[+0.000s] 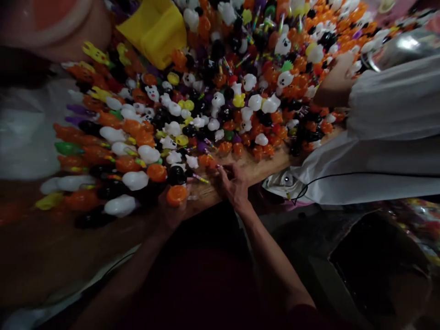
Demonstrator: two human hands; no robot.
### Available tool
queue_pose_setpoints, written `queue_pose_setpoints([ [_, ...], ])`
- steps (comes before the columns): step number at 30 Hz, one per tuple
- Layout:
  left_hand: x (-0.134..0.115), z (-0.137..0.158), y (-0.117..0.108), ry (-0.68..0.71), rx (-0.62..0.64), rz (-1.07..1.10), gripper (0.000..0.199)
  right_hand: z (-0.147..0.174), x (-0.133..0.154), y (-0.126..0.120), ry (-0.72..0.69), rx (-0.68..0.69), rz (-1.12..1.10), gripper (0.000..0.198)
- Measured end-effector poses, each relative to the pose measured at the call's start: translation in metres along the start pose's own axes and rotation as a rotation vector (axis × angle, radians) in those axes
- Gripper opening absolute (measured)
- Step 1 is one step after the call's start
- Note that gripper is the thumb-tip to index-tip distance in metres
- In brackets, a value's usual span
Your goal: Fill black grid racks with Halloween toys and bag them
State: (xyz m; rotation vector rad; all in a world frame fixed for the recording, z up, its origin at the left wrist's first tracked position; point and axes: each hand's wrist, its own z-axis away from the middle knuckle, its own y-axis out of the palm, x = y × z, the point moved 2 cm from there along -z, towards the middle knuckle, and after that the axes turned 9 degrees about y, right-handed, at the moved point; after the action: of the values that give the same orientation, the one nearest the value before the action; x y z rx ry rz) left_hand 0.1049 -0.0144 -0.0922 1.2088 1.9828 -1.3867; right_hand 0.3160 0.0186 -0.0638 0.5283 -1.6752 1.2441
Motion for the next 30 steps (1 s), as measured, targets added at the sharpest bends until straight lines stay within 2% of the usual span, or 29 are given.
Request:
queue_pose_setpoints([
  [4, -0.030, 0.003, -0.014, 0.141, 0.052, 0.021, 0.017, 0.009, -0.005, 0.008, -0.297, -0.064, 0.406, 0.023],
  [6, -0.037, 0.006, -0.023, 0.235, 0.082, -0.003, 0.020, 0.007, -0.005, 0.010, -0.356, -0.080, 0.519, 0.024],
  [8, -0.038, 0.009, -0.033, 0.326, 0.106, -0.038, 0.023, 0.004, -0.005, 0.010, -0.356, -0.061, 0.573, 0.026],
  [13, -0.021, 0.023, -0.052, 0.419, 0.117, -0.077, 0.029, -0.008, -0.010, 0.013, -0.315, -0.004, 0.521, 0.034],
  [17, -0.010, 0.032, -0.051, 0.399, 0.153, -0.201, 0.037, -0.013, -0.005, 0.015, -0.358, 0.010, 0.389, 0.035],
  [20, -0.008, 0.034, -0.048, 0.399, 0.138, -0.208, 0.036, -0.009, 0.002, 0.015, -0.377, 0.016, 0.298, 0.033],
  [25, -0.011, 0.037, -0.053, 0.374, 0.114, -0.003, 0.039, 0.001, 0.005, 0.016, -0.374, 0.085, 0.263, 0.032],
  [30, -0.009, 0.047, -0.061, 0.290, 0.188, 0.132, 0.042, 0.003, 0.006, 0.011, -0.339, 0.133, 0.301, 0.032],
])
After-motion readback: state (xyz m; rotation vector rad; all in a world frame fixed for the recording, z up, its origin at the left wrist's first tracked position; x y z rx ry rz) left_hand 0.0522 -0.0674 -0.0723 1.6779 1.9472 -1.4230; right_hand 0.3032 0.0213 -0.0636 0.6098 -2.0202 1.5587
